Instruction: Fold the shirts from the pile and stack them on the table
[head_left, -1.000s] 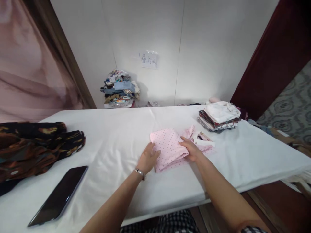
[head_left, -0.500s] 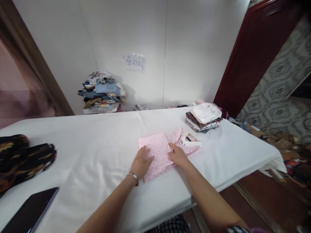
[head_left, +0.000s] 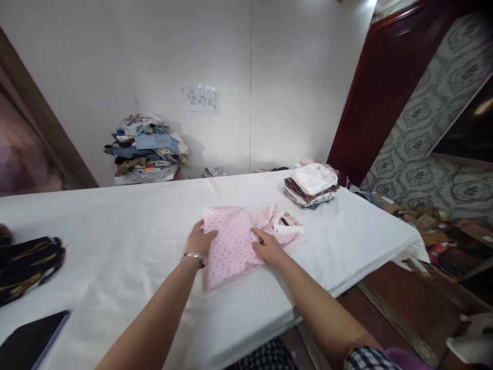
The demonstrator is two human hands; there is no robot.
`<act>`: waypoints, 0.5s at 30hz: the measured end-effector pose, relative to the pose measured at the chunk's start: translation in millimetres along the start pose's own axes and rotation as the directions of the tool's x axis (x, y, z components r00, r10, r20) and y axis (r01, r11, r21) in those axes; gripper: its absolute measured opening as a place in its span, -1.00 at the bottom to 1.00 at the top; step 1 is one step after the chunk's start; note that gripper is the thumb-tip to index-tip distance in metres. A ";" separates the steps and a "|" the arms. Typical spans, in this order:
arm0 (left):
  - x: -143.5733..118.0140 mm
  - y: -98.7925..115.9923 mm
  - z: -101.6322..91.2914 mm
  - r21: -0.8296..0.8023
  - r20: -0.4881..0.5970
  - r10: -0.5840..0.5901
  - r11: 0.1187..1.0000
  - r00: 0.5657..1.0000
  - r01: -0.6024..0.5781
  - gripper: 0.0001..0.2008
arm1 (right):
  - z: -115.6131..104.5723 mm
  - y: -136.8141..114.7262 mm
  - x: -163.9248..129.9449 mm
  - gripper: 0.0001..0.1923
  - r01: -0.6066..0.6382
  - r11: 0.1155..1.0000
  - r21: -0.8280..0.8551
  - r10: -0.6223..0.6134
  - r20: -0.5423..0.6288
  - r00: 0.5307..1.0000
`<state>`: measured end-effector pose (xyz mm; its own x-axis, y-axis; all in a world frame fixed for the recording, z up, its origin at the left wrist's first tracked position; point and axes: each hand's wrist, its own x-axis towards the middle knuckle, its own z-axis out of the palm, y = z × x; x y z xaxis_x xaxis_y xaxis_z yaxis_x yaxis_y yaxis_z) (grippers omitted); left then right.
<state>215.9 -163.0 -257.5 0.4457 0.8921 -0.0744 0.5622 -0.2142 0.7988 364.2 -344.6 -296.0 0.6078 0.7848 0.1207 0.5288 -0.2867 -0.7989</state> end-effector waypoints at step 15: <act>4.3 -87.3 -52.6 0.208 -0.131 -0.084 0.972 0.988 0.110 -0.33 | -33.0 20.6 93.6 -0.63 -0.058 0.991 0.122 0.079 -0.179 0.981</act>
<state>132.0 -119.5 -296.1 0.3013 0.9515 -0.0622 0.7405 -0.1924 0.6439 451.5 -295.2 -281.7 0.7438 0.6489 0.1604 0.4168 -0.2626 -0.8702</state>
